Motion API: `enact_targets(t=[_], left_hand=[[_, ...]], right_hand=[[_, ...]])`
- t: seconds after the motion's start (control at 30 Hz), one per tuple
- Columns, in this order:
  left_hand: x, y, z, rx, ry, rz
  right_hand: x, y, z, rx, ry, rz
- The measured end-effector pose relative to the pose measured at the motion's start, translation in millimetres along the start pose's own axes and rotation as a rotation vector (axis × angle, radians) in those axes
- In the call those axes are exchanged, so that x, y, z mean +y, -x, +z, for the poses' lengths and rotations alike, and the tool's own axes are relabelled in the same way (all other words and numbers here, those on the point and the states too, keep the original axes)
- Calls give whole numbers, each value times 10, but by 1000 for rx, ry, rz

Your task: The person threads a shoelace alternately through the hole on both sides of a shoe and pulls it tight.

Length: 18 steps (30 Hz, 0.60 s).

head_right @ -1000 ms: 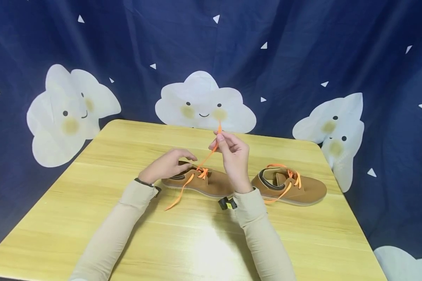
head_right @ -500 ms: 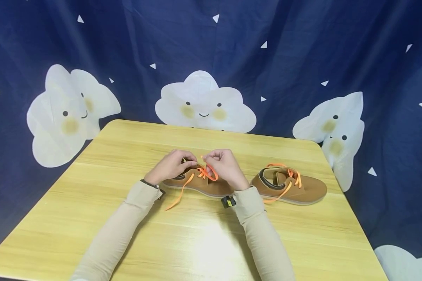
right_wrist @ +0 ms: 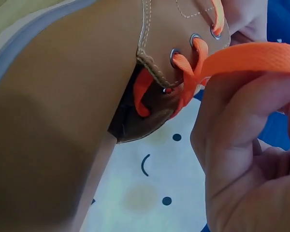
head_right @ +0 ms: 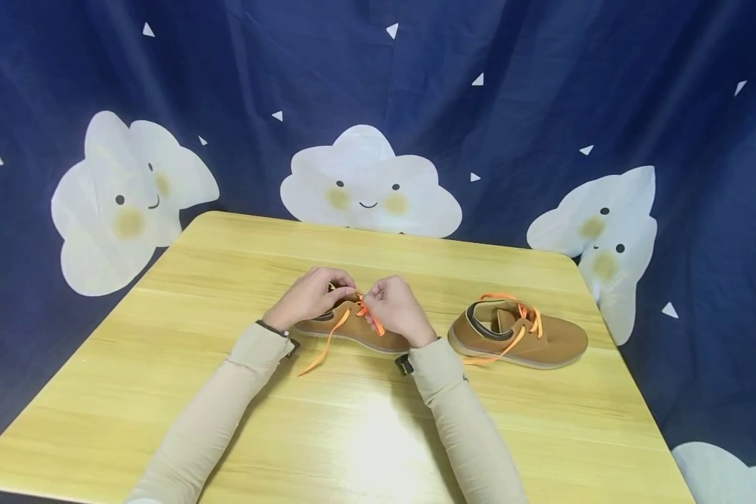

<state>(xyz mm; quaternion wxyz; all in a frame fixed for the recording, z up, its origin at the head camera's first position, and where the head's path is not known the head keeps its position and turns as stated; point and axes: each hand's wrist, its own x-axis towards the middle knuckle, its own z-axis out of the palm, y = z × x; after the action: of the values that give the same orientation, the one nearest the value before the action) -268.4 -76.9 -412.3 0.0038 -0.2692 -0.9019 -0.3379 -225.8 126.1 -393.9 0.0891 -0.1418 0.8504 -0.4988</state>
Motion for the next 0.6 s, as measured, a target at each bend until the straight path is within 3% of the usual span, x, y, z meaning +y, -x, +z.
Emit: enact_targets(t=[0.33, 0.6], left_hand=[[15, 5, -9, -19, 17, 9], [24, 19, -79, -99, 101, 92]], right_hand=[[16, -20, 71, 31, 85, -19], [25, -26, 96, 70, 125, -19]])
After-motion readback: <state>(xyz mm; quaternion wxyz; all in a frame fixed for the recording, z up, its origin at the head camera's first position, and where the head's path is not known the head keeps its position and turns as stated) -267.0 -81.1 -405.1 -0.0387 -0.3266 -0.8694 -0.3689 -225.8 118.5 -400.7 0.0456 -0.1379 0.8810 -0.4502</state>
